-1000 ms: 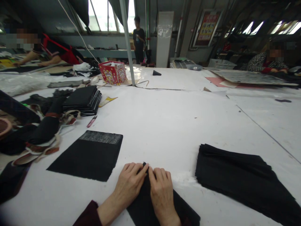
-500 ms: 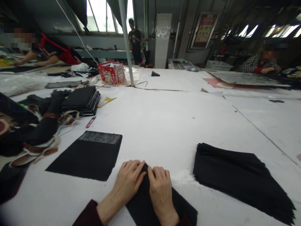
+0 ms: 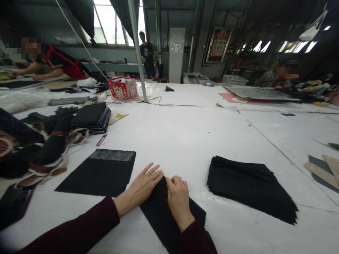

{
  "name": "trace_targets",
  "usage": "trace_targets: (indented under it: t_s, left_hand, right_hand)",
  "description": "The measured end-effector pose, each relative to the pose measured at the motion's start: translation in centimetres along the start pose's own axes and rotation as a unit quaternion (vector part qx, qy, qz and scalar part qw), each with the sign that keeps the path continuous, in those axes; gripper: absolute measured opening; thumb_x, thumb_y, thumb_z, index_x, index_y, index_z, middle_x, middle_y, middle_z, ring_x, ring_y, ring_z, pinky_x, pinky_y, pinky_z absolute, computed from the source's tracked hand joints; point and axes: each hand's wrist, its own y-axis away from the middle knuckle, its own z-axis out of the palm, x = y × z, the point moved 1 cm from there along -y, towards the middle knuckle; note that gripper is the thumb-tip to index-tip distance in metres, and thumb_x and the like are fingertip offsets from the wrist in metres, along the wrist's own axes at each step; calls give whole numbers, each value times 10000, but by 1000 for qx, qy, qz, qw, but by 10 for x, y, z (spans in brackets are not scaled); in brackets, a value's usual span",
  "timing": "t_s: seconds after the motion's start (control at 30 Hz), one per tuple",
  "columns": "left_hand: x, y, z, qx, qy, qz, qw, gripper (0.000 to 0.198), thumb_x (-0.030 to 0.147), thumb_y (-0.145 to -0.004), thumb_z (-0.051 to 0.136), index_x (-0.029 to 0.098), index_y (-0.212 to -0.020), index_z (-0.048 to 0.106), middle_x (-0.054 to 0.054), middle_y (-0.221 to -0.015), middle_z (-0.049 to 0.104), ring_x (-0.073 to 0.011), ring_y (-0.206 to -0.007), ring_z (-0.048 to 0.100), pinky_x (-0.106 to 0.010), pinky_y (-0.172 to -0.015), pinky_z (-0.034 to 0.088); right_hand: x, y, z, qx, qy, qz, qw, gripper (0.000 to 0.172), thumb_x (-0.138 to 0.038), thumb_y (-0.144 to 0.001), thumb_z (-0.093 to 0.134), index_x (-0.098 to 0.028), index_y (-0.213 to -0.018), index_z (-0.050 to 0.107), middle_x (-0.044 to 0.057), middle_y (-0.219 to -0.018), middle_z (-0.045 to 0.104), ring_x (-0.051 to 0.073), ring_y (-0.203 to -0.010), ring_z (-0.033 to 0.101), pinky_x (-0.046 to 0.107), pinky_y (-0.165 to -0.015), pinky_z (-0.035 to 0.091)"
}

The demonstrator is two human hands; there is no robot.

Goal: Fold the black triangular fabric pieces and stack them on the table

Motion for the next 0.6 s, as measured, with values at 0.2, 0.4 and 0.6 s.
trace_targets:
  t_s: [0.2,0.4,0.6]
  left_hand:
    - [6,-1,-1,2,6,-9,1000,504,124,-855,467,159,-1356,431,-87,-1310,538,-232,-1362,352,-440,-1201,126]
    - [14,-2,-1,-6,9,-5,1000,572,112,-838,476,154,-1399,376,-85,-1246,561,-217,-1284,417,-410,-1188,181]
    - [20,-5,0,0,19,7,1000,538,120,-846,482,178,-1375,410,-84,-1255,549,-216,-1292,404,-422,-1184,183]
  right_hand:
    - [12,8,2,47,-23,-18,998,269,-94,-954,448,-204,-1114,635,40,-862,527,192,-829,493,307,-743,371]
    - [19,20,-5,43,-21,-28,998,276,-83,-959,432,-192,-1122,625,43,-867,520,193,-829,483,308,-751,381]
    - [22,31,-15,29,-15,-23,999,244,-99,-959,451,-191,-1096,631,43,-872,521,195,-830,478,312,-756,388]
